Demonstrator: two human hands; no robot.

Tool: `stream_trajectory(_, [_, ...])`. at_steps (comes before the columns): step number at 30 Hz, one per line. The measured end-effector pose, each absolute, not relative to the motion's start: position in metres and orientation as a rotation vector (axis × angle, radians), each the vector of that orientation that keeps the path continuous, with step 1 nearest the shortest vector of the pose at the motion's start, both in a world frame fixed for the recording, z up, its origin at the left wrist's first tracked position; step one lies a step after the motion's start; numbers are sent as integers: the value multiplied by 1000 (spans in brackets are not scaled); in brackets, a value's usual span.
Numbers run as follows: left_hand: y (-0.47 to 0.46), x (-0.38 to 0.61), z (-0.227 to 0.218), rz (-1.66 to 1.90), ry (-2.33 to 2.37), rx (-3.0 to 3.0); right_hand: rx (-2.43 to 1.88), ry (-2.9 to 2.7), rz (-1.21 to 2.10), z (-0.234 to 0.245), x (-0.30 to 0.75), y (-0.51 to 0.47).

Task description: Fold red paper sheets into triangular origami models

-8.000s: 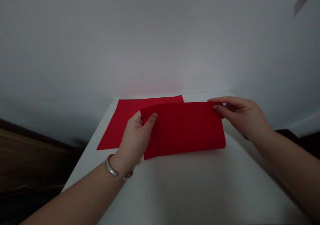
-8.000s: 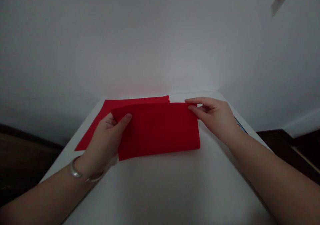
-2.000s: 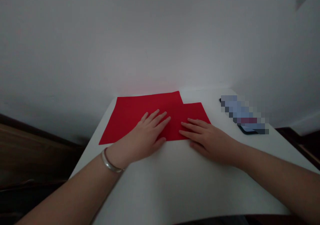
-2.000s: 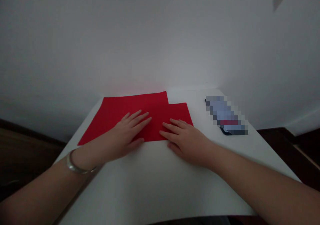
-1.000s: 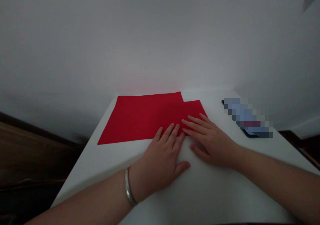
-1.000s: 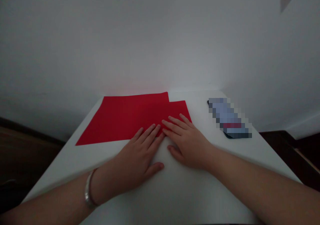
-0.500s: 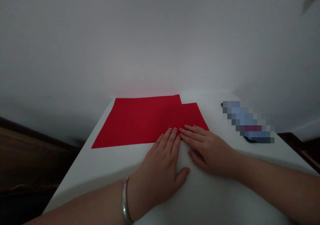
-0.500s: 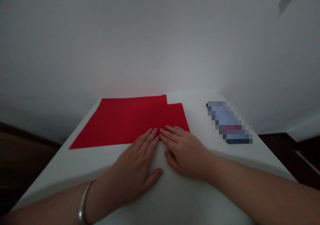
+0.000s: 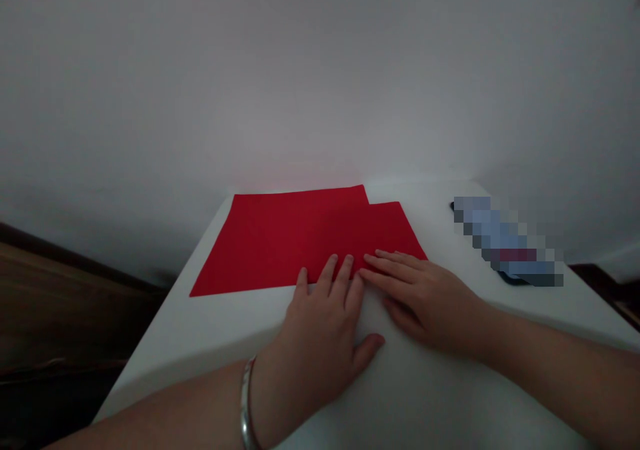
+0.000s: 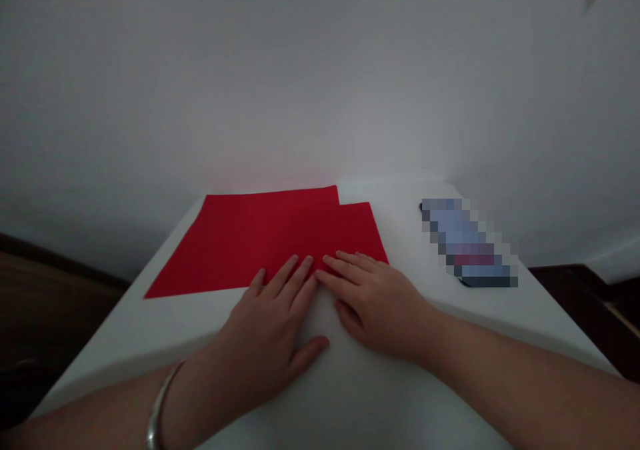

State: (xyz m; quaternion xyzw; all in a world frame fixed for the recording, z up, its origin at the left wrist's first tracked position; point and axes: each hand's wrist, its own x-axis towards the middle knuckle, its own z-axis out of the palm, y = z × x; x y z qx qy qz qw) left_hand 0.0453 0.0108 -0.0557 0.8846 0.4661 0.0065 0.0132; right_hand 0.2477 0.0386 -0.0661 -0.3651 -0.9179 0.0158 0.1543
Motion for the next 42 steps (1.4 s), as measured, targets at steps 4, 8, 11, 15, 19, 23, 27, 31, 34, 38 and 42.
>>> stream_trajectory(4, [12, 46, -54, -37, 1432, 2791, -1036, -2649, -3, -64, 247, 37])
stream_trajectory(8, [10, 47, -52, -127, 1497, 2812, -1094, -2639, -43, -60, 249, 34])
stream_trajectory(11, [7, 47, -49, -224, 1593, 2798, -1155, -2647, -95, -56, 252, 33])
stream_trajectory(15, [2, 45, -44, -374, 1756, 2724, -1277, -2662, -196, -51, 258, 30])
stream_trajectory(19, [-3, 41, -43, -439, 1936, 2710, -1468, -2664, -265, -48, 263, 26])
stream_trajectory(23, [-7, 37, -45, -430, 2059, 2757, -1668, -2633, -407, -47, 267, 24])
stream_trajectory(27, [-3, 39, -35, -431, 2109, 2765, -1688, -2642, -545, -49, 267, 25])
stream_trajectory(31, [17, 39, -27, 83, 1828, 2933, -1700, -2645, -571, -46, 262, 25])
stream_trajectory(34, [35, 32, -37, 359, 1493, 3082, -1707, -2645, -585, -40, 259, 26])
stream_trajectory(38, [49, 24, -58, 236, 1432, 2883, -1798, -2586, -552, -36, 259, 31])
stream_trajectory(42, [52, 22, -62, 158, 1370, 2764, -1757, -2496, -370, -43, 263, 39])
